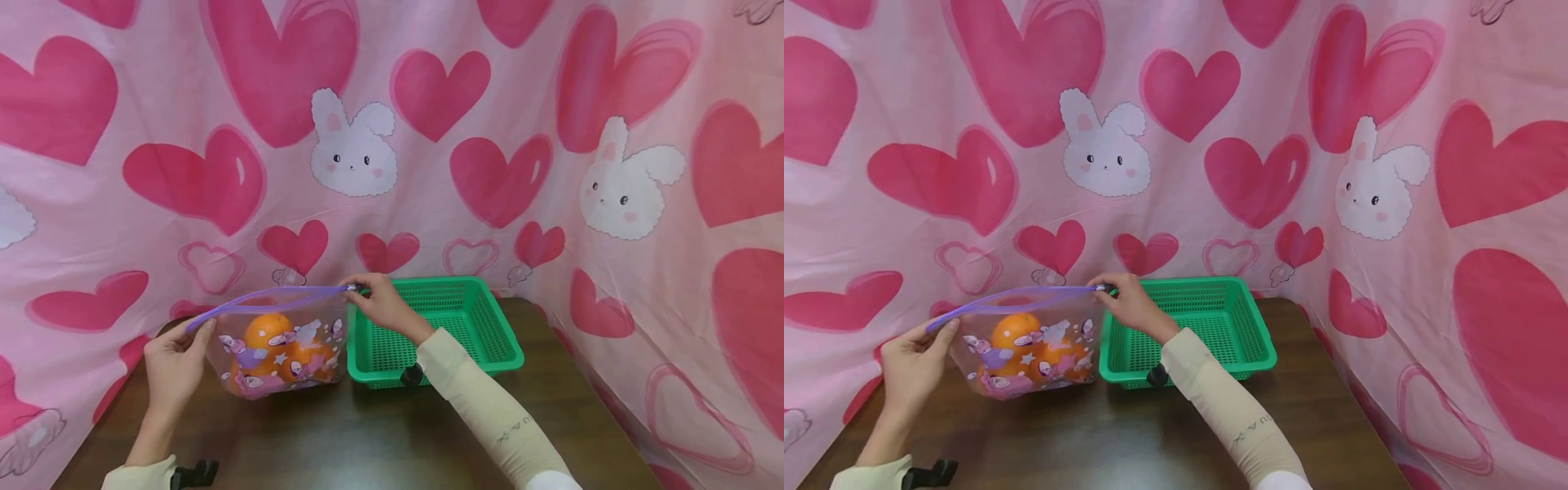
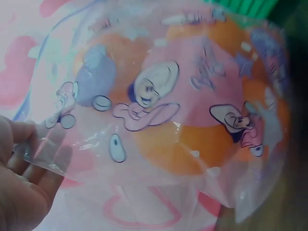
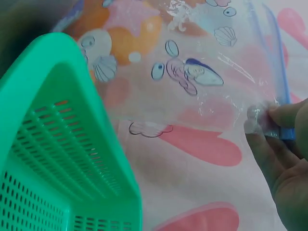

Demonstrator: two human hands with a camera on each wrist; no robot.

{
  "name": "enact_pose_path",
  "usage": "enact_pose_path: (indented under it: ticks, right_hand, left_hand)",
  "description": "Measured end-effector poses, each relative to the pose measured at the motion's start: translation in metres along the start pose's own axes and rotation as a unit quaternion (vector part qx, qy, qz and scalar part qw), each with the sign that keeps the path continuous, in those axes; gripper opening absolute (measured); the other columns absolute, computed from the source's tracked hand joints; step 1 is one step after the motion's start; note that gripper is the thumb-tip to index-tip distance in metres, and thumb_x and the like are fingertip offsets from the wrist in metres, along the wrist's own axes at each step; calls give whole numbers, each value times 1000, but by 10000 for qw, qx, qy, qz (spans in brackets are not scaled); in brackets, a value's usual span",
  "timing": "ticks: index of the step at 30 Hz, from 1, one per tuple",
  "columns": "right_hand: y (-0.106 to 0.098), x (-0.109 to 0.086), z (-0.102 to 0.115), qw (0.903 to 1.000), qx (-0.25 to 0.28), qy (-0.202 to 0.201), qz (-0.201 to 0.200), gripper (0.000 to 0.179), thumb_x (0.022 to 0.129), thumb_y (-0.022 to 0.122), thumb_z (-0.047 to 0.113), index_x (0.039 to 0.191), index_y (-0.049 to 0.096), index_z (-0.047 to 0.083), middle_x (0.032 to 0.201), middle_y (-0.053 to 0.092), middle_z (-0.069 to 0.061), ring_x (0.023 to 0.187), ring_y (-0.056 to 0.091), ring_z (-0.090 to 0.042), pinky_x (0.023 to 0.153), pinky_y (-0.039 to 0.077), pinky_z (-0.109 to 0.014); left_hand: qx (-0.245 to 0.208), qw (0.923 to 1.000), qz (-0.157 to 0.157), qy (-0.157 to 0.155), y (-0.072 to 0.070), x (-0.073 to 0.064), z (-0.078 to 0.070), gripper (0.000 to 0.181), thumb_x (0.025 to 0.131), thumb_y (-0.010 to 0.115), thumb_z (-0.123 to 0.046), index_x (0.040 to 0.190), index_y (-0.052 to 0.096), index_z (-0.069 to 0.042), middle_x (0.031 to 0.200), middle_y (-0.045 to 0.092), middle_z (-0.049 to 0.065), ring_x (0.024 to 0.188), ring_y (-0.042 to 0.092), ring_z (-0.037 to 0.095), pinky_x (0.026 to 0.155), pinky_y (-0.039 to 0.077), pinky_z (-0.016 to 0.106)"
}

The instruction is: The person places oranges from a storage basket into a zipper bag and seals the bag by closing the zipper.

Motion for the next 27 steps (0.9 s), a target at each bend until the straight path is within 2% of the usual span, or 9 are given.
enact_pose_path:
  ticks: [5,8,12,17,19,22,27]
  right_hand:
    - [-1,0,-3,9985,461,275,66,20,96,69,4,115,73,2,101,74,-12,86,74,-25,78,62,-27]
    - [1,-1,-9,9958,744,524,-23,22,95,70,4,117,72,1,101,74,-14,85,74,-22,77,62,-29]
    - [6,-3,-18,9925,873,829,-234,23,95,72,10,115,72,1,101,75,-15,87,73,-22,77,62,-30]
    - [20,-7,-31,9869,987,1277,14,25,94,74,16,112,73,0,103,75,-14,92,74,-20,81,62,-29]
    - [23,-8,-34,9853,1087,1321,46,22,95,73,15,110,74,-2,103,76,-16,91,75,-21,82,62,-34]
    - [24,-7,-39,9846,1199,1267,-128,18,96,70,11,108,75,-2,101,76,-17,88,76,-22,79,63,-41]
    - [25,-7,-44,9827,1310,1278,-272,18,97,69,11,108,75,-3,101,76,-17,84,75,-19,76,63,-44]
  left_hand:
    - [113,9995,237,-183,6,19,9,22,94,70,-3,107,72,14,70,62,-32,62,59,-13,58,49,4]
    - [-4,9986,376,-366,11,25,17,25,95,69,-5,109,70,16,72,64,-33,66,64,-12,63,52,6]
    - [-49,9985,402,-378,18,32,25,26,96,70,-8,107,70,16,73,65,-32,66,63,-11,63,52,6]
    - [-74,9982,407,-429,22,39,31,27,96,70,-10,108,71,14,73,65,-33,66,62,-11,63,52,6]
    - [-131,9979,337,-544,21,42,35,26,96,70,-9,108,72,14,71,65,-31,65,61,-11,62,51,6]
    - [-294,9973,218,-637,20,47,41,24,95,69,-4,109,71,15,70,67,-27,62,61,-9,58,51,7]
    - [-405,9975,134,-570,18,48,44,24,93,69,3,109,68,21,68,67,-23,58,61,-7,52,49,9]
Point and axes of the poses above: each hand's wrist, its own x-axis towards the middle knuckle, its own y-axis out of the palm, z = x × y, the point moved 4 cm from there along x, towards the middle knuckle
